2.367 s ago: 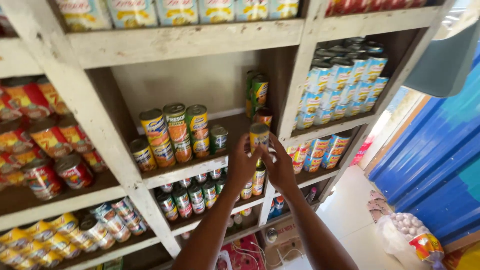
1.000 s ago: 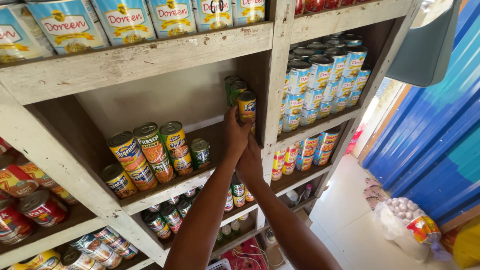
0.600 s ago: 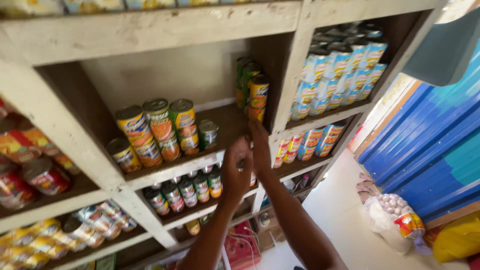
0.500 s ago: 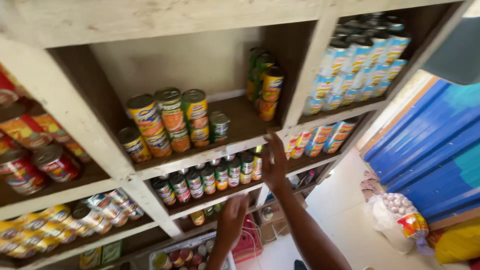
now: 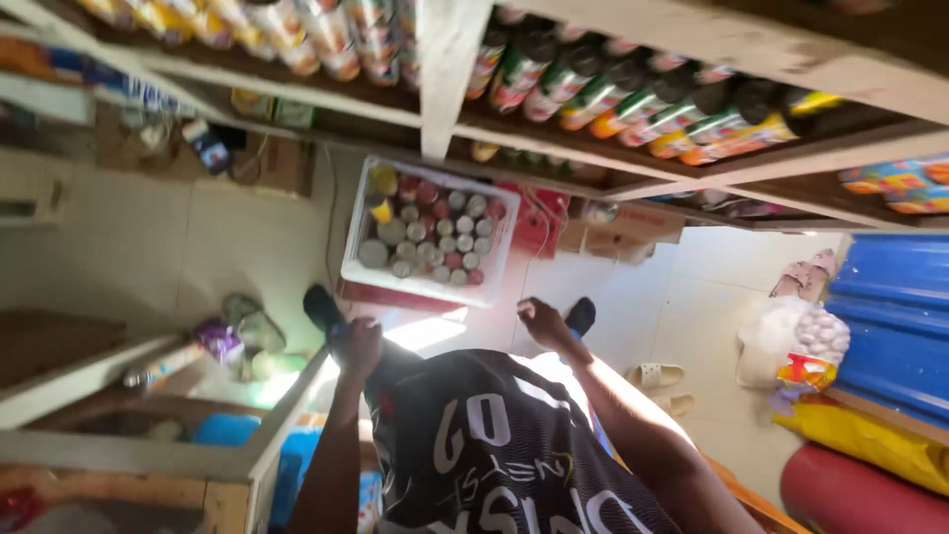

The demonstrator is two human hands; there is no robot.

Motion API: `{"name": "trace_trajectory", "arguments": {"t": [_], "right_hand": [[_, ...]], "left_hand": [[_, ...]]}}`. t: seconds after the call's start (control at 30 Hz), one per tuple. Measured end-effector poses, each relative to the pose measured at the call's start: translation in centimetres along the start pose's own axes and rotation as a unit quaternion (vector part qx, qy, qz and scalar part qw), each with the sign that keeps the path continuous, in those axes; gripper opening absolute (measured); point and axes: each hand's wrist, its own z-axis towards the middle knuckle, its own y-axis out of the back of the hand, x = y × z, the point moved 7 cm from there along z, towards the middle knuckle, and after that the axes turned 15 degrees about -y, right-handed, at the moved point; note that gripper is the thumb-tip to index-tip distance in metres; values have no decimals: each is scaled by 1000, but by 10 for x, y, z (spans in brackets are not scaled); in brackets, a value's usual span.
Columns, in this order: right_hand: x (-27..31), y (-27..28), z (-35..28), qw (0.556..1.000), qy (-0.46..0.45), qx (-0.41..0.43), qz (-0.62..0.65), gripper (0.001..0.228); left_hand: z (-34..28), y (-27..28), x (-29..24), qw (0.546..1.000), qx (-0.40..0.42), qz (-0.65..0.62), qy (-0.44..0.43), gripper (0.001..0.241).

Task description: Stocking grocery store shelves with various canned goods from a basket and cardboard box.

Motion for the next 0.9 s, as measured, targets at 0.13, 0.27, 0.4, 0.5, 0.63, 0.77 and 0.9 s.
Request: {"name": "trace_trajectory", "arguments": {"t": [0.13, 0.27, 0.4, 0.5, 0.63, 0.77, 0.9], "right_hand": [[35, -28, 45, 994, 107, -5, -25, 29], [35, -103, 117, 992, 97, 9, -81, 34], [60, -161, 163, 996, 7, 85, 23, 35], [22, -214, 222, 998, 34, 11, -42, 52], [99, -220, 250, 992, 103, 7, 68, 74], [115, -226, 257, 991, 128, -25, 39, 83], [117, -222, 264, 978, 197, -71, -9, 81]], "left_hand": [[17, -73, -16, 975, -19, -220, 25, 24], [41, -125, -35, 965, 28, -246, 84, 24], [46, -205, 15, 956, 42, -249, 147, 27], [49, -259, 42, 976, 38, -196, 86, 34], [99, -279, 90, 923, -22, -321, 209, 34], [123, -277, 81, 871, 42, -418, 256, 32], [101, -310, 88, 812, 41, -485, 321, 28]]}}
